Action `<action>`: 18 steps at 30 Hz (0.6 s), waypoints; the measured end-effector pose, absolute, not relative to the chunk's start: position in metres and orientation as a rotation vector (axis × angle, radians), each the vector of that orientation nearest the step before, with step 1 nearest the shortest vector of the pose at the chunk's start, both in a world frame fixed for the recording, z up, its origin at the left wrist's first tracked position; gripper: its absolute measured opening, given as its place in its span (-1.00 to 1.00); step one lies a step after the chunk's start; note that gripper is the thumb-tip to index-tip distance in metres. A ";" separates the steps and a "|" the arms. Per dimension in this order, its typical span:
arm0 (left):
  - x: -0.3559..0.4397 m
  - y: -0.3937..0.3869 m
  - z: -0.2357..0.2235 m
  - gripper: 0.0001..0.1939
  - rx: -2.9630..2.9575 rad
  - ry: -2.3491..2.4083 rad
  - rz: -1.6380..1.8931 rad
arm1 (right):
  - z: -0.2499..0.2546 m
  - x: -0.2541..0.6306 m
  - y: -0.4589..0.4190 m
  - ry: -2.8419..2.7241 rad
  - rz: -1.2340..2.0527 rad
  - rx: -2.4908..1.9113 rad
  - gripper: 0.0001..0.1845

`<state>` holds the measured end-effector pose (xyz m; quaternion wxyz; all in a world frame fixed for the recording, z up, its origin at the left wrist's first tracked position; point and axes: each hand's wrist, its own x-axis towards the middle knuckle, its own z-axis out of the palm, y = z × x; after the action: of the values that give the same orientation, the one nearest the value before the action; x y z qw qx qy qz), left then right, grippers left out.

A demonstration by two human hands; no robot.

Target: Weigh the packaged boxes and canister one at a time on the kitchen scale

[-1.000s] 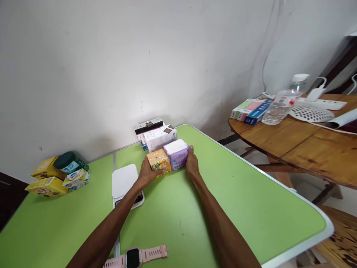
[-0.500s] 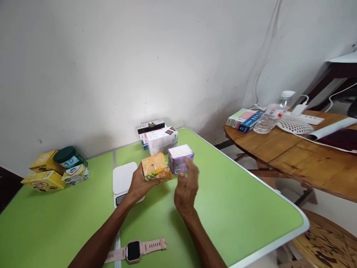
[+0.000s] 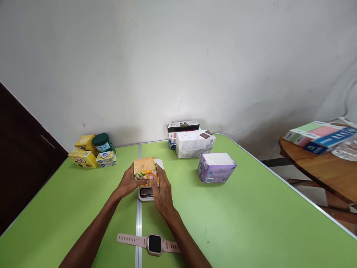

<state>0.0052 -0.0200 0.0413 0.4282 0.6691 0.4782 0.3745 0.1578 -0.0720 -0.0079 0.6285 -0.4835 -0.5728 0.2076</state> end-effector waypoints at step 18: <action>-0.044 -0.023 -0.043 -0.14 1.130 1.220 1.361 | -0.069 0.218 -0.052 -0.950 0.416 -1.504 -0.24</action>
<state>-0.0439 -0.0229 -0.0432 0.4762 0.4624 0.4990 0.5571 0.2182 -0.0521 -0.0693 0.6111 -0.6515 -0.4118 0.1804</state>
